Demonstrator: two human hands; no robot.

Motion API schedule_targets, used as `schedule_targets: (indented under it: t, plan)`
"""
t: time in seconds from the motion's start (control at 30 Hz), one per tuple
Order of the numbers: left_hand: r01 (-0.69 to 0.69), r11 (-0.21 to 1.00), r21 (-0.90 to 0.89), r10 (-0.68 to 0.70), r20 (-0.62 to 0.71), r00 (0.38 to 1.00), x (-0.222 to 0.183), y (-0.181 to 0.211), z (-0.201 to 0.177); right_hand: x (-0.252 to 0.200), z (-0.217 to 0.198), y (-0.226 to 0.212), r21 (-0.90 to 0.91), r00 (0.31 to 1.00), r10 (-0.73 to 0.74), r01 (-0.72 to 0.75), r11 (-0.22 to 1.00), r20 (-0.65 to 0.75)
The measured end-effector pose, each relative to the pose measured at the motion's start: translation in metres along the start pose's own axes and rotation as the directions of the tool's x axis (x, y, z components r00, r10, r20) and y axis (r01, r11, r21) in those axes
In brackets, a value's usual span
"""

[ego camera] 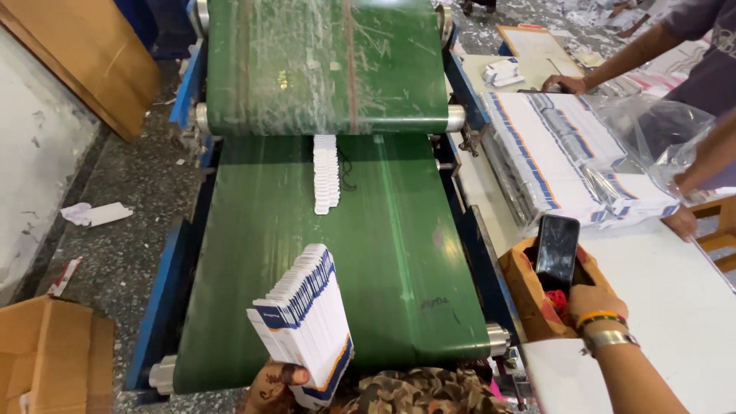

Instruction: The person gathers and aligns stacks of white and blue paper slips from a green conveyor belt and places them on a work table.

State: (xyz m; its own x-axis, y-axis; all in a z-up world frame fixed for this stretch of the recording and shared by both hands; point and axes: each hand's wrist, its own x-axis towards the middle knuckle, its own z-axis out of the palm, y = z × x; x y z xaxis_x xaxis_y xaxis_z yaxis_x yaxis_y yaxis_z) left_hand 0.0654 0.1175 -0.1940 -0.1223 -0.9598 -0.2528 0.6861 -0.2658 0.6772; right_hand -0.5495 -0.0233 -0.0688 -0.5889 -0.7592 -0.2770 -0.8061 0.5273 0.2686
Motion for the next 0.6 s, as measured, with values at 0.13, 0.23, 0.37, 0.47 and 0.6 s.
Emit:
schedule_targets:
  t: [0.13,0.23,0.37,0.47,0.6]
  plan:
    - [0.006,1.0,-0.01,-0.006,-0.008,1.0,-0.01,-0.005,-0.003,-0.012,0.002,-0.001,-0.198,0.994,-0.089,0.1,0.975,0.065]
    - [0.0,1.0,0.0,0.0,0.0,1.0,-0.007,-0.004,0.0,-0.006,-0.001,-0.001,-0.183,0.997,-0.058,0.065,0.981,0.045]
    - [-0.013,1.0,-0.003,0.013,-0.011,1.0,-0.01,-0.004,0.002,-0.017,-0.02,0.002,-0.064,0.987,-0.108,0.101,0.993,-0.116]
    - [-0.009,1.0,-0.001,0.009,-0.009,1.0,-0.011,-0.006,0.006,-0.028,-0.034,0.011,-0.01,0.984,-0.116,0.116,0.993,-0.138]
    - [-0.004,1.0,-0.005,0.004,-0.001,1.0,-0.008,-0.012,0.018,-0.025,-0.03,0.013,-0.033,0.978,-0.101,0.096,0.995,-0.181]
